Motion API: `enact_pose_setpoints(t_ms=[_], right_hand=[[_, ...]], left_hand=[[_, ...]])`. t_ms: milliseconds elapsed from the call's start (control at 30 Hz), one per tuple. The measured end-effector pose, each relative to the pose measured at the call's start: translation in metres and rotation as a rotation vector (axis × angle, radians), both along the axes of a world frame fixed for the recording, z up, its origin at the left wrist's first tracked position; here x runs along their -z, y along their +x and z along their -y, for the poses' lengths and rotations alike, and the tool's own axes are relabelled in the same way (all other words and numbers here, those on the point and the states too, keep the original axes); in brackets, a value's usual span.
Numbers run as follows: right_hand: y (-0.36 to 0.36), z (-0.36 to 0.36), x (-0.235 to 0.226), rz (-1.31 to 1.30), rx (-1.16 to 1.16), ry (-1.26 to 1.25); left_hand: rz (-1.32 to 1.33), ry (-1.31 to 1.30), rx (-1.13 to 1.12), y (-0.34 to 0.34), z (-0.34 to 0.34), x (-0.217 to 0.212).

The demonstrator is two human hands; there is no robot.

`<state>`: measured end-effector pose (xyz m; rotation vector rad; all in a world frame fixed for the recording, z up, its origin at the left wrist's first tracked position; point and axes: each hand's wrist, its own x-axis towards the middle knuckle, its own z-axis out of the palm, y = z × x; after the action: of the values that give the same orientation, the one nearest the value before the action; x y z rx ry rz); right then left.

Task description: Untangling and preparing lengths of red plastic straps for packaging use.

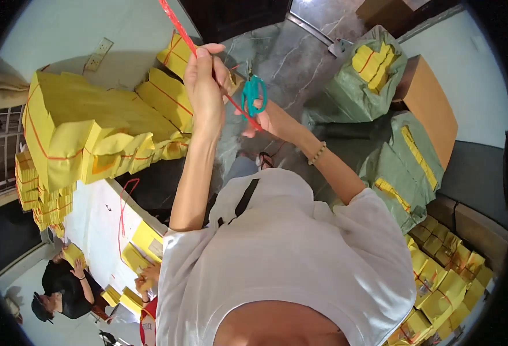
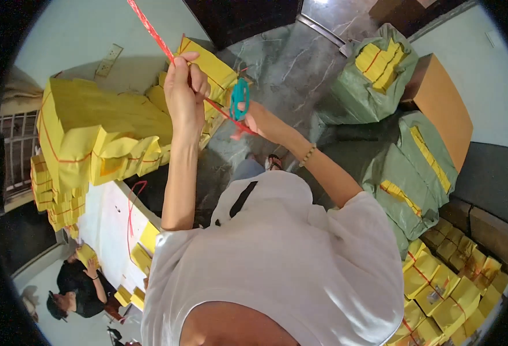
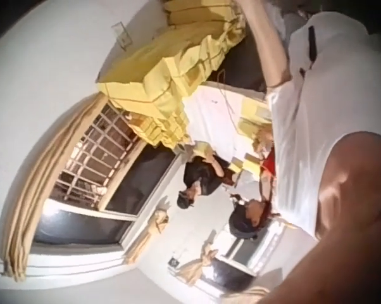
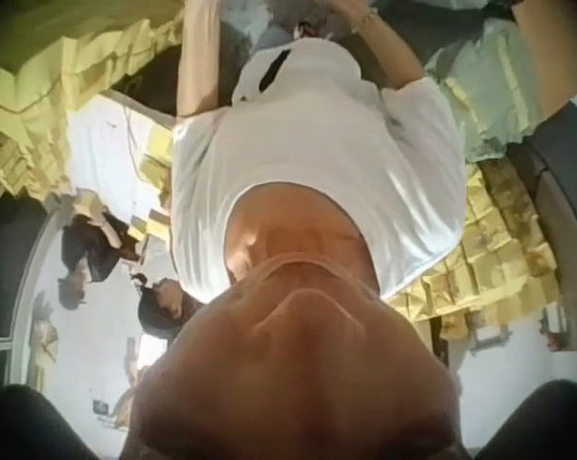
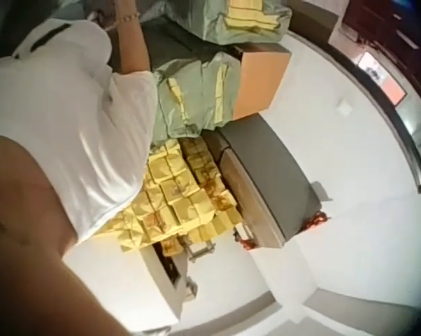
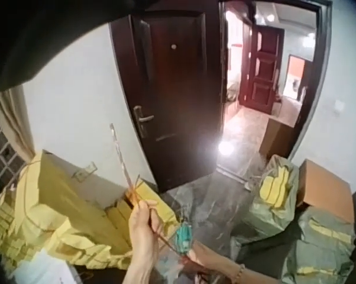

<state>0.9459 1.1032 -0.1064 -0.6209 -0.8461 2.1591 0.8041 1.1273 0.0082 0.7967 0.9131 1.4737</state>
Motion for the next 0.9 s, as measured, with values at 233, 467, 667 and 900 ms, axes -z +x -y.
enact_pose_setpoints(t_ms=[233, 467, 667, 900], right_hand=[[0.043, -0.098, 0.073, 0.498, 0.092, 0.137], [0.103, -0.171, 0.084, 0.761, 0.258, 0.128], [0.176, -0.238, 0.059, 0.742, 0.531, 0.196], [0.289, -0.357, 0.020, 0.880, 0.613, 0.330]], left_hand=[[0.010, 0.073, -0.012, -0.031, -0.120, 0.010], [-0.260, 0.072, 0.198, 0.010, -0.199, 0.042], [-0.125, 0.094, 0.308, 0.050, -0.285, 0.048], [-0.126, 0.298, 0.252, 0.114, -0.422, 0.000]])
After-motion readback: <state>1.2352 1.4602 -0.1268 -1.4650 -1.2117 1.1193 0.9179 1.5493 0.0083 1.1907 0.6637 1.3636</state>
